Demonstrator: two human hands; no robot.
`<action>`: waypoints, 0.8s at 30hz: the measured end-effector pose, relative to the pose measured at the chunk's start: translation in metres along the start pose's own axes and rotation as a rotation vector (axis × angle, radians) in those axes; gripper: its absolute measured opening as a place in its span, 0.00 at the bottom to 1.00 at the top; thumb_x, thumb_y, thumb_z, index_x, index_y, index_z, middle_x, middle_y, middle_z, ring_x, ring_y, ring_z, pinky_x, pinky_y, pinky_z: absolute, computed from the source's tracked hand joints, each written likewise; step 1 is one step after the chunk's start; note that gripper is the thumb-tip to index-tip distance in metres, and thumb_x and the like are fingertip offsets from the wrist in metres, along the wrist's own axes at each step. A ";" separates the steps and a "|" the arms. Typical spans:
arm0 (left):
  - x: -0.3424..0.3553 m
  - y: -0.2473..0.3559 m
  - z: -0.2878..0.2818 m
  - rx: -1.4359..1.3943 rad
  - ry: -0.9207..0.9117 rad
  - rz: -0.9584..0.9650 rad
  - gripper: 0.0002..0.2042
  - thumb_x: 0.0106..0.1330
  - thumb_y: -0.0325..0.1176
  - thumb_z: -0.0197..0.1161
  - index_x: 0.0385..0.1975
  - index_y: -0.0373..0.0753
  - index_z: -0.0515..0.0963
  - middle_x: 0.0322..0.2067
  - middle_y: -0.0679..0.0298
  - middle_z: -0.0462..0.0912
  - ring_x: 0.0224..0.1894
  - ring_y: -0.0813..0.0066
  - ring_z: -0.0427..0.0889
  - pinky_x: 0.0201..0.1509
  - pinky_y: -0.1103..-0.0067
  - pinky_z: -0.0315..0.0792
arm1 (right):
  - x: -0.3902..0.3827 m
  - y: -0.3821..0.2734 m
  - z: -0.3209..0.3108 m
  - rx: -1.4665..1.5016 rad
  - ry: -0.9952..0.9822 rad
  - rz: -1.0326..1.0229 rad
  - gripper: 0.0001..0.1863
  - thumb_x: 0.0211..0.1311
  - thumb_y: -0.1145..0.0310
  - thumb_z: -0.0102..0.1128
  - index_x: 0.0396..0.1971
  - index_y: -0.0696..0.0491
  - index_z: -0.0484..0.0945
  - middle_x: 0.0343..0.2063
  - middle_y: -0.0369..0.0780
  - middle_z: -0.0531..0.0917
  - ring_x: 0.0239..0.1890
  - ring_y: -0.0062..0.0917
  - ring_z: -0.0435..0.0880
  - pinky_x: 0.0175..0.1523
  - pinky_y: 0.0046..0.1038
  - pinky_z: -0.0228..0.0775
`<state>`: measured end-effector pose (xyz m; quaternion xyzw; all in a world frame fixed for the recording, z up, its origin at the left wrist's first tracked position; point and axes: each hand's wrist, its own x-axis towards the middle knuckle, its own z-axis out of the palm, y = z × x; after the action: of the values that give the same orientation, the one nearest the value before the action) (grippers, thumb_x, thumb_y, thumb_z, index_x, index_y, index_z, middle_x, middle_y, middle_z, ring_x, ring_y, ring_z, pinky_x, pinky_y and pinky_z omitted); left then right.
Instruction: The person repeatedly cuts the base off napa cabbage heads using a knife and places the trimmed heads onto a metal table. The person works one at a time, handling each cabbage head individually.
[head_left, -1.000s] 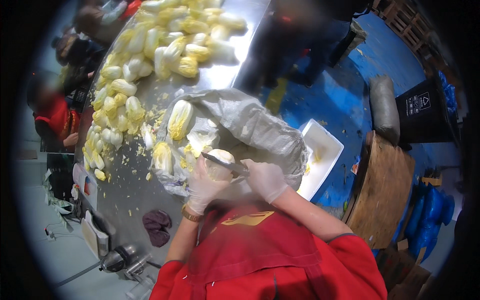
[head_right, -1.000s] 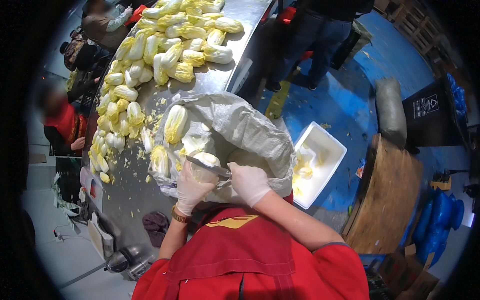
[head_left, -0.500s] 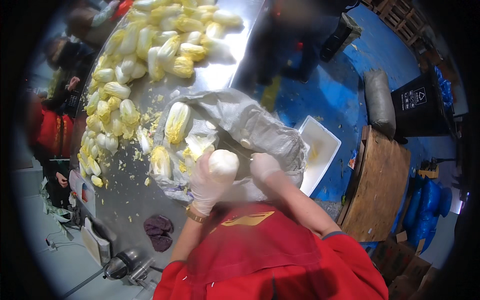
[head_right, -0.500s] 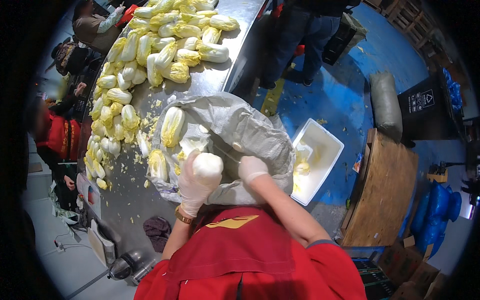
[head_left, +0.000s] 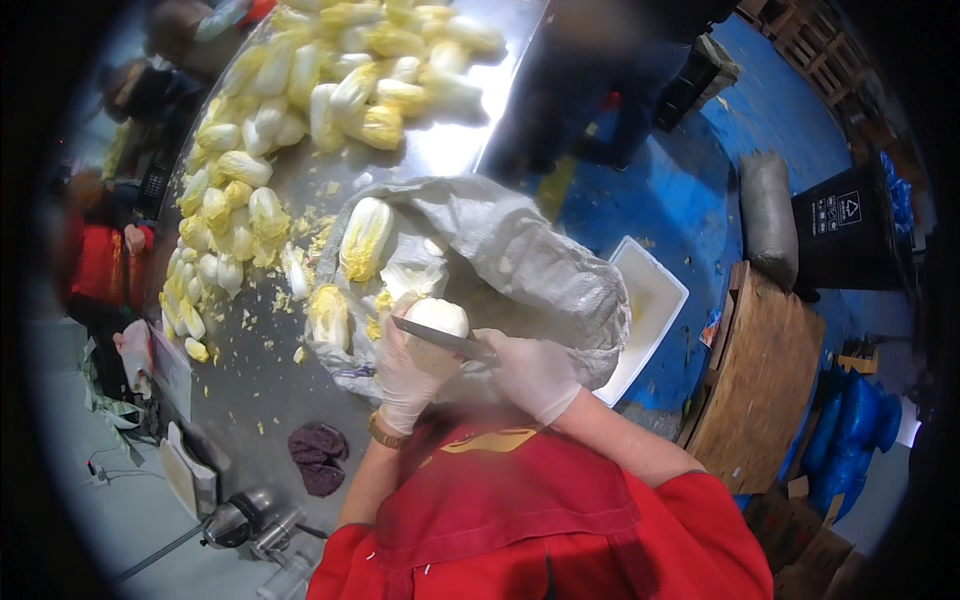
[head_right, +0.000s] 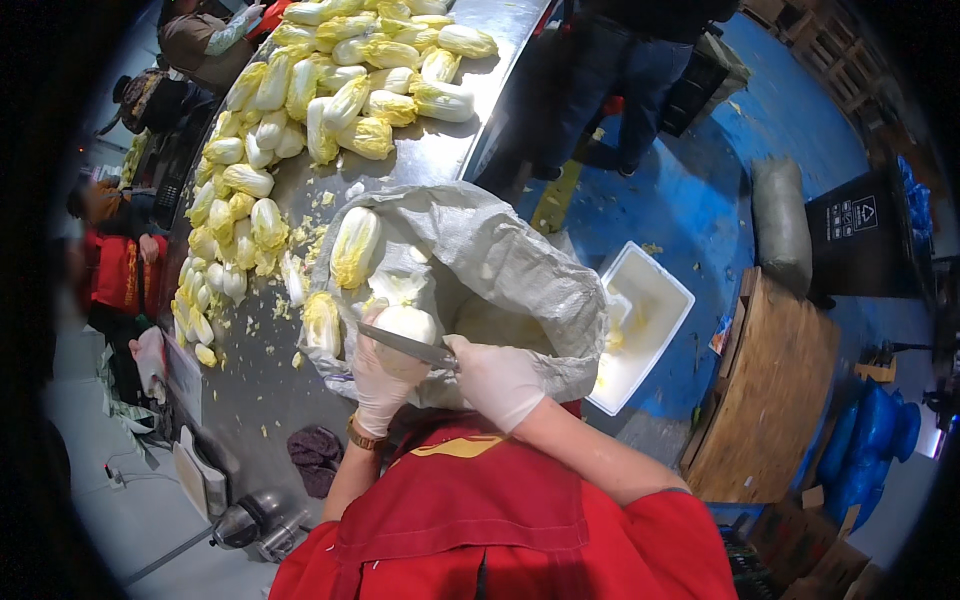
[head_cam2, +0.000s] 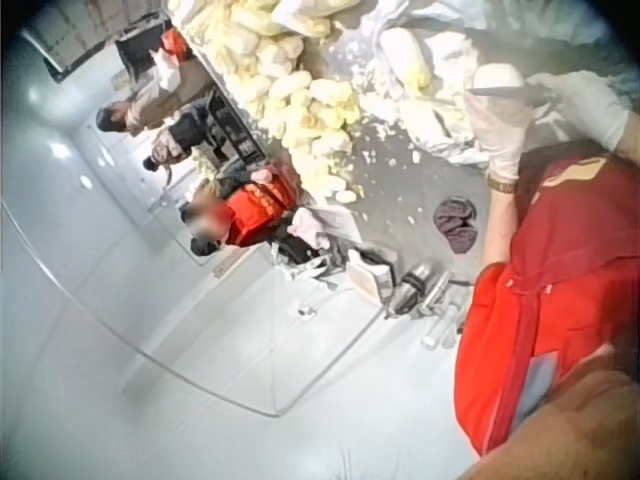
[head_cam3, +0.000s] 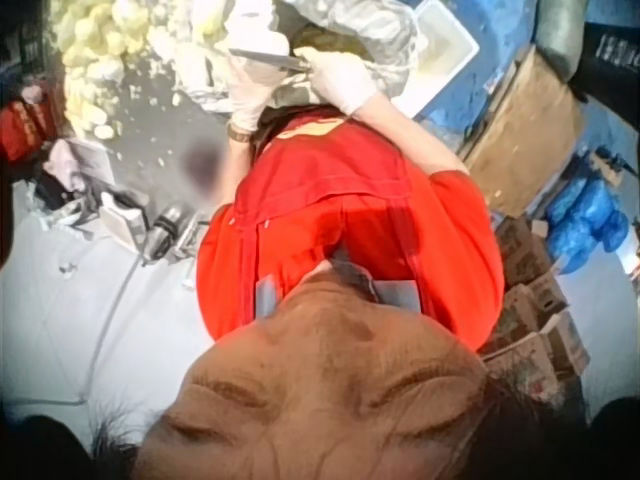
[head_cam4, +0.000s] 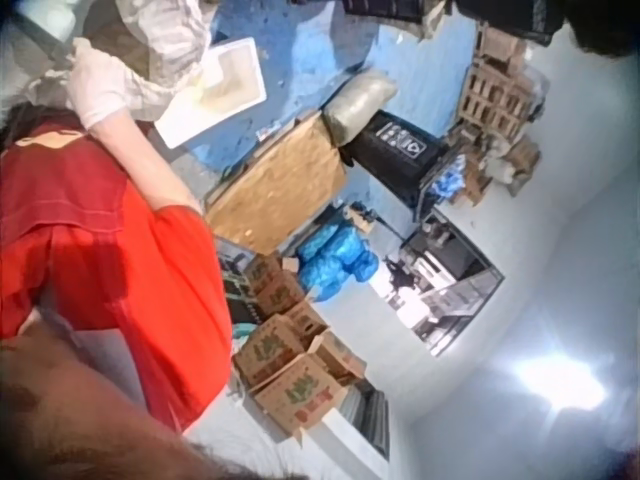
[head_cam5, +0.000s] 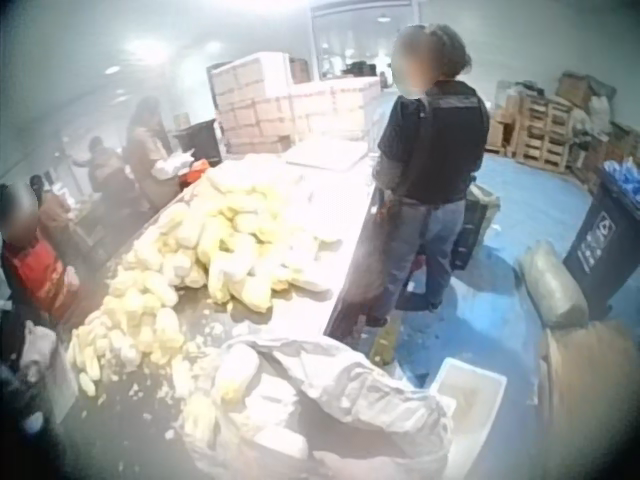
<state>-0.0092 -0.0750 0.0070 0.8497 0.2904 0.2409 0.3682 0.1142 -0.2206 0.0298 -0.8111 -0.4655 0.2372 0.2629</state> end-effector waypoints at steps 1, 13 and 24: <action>0.001 0.002 0.001 -0.019 0.014 0.005 0.40 0.38 0.38 0.80 0.55 0.37 0.68 0.40 0.55 0.76 0.40 0.56 0.80 0.44 0.68 0.75 | 0.001 0.000 0.000 -0.006 -0.014 0.007 0.15 0.59 0.67 0.52 0.47 0.47 0.77 0.24 0.45 0.84 0.25 0.40 0.85 0.30 0.41 0.76; -0.004 -0.005 0.008 0.273 0.090 0.113 0.40 0.41 0.45 0.78 0.54 0.34 0.68 0.39 0.54 0.77 0.37 0.50 0.79 0.39 0.63 0.74 | 0.013 -0.001 0.000 -0.007 -0.069 0.161 0.11 0.59 0.69 0.52 0.42 0.47 0.77 0.23 0.47 0.83 0.26 0.42 0.84 0.33 0.43 0.76; -0.002 -0.002 0.015 0.430 0.128 0.177 0.38 0.45 0.46 0.75 0.55 0.34 0.68 0.39 0.53 0.78 0.35 0.52 0.80 0.38 0.64 0.75 | 0.029 0.009 0.010 0.012 -0.109 0.244 0.09 0.62 0.69 0.47 0.34 0.52 0.78 0.26 0.48 0.84 0.31 0.44 0.86 0.36 0.43 0.78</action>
<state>-0.0017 -0.0821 -0.0036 0.9137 0.2821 0.2584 0.1372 0.1263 -0.1971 0.0123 -0.8460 -0.3757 0.3138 0.2113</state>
